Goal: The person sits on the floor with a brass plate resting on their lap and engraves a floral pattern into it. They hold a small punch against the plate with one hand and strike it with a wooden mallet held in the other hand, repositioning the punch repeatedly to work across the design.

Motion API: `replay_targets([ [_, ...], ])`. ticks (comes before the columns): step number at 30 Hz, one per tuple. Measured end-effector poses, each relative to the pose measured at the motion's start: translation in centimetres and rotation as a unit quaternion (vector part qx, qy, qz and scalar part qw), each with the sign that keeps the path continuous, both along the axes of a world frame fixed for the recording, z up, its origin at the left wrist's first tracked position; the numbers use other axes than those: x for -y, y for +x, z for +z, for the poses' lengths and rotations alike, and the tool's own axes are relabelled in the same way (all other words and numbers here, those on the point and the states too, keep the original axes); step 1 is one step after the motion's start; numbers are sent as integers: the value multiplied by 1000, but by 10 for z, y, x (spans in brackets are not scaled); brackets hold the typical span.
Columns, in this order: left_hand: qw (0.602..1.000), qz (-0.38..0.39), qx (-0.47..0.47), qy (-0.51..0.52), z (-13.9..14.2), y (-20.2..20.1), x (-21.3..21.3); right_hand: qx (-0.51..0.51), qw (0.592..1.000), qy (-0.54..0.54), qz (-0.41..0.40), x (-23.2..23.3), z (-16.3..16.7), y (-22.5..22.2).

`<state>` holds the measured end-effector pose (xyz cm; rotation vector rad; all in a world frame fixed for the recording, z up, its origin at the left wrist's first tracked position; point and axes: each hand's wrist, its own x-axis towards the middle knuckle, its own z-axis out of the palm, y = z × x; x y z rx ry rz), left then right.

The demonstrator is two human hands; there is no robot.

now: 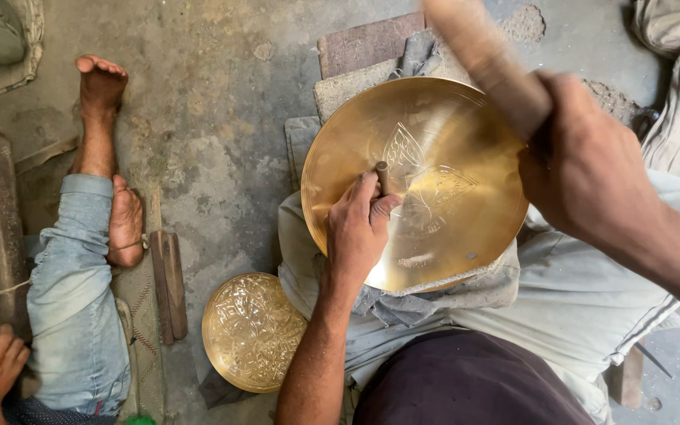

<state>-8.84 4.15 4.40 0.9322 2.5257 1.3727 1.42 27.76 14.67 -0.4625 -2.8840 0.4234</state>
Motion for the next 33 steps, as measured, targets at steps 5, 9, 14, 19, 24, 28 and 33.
replay_targets([
  [5,999,21,3,27,-5,6,3,-14,994,82,65,3,4,-7],
  [9,999,37,15,22,-7,11,4,5,999,21,26,8,6,-10],
  [14,997,69,19,23,-8,17,4,-57,993,-87,50,7,5,-16],
  [19,996,81,5,33,-13,23,6,31,977,182,108,12,9,-21],
  [24,994,104,-16,26,-20,31,7,-6,996,32,85,19,15,-23],
  [28,992,122,-10,37,-24,37,7,-7,991,66,115,19,13,-23],
  [33,989,134,-11,62,-25,41,7,42,975,181,126,24,15,-26],
])
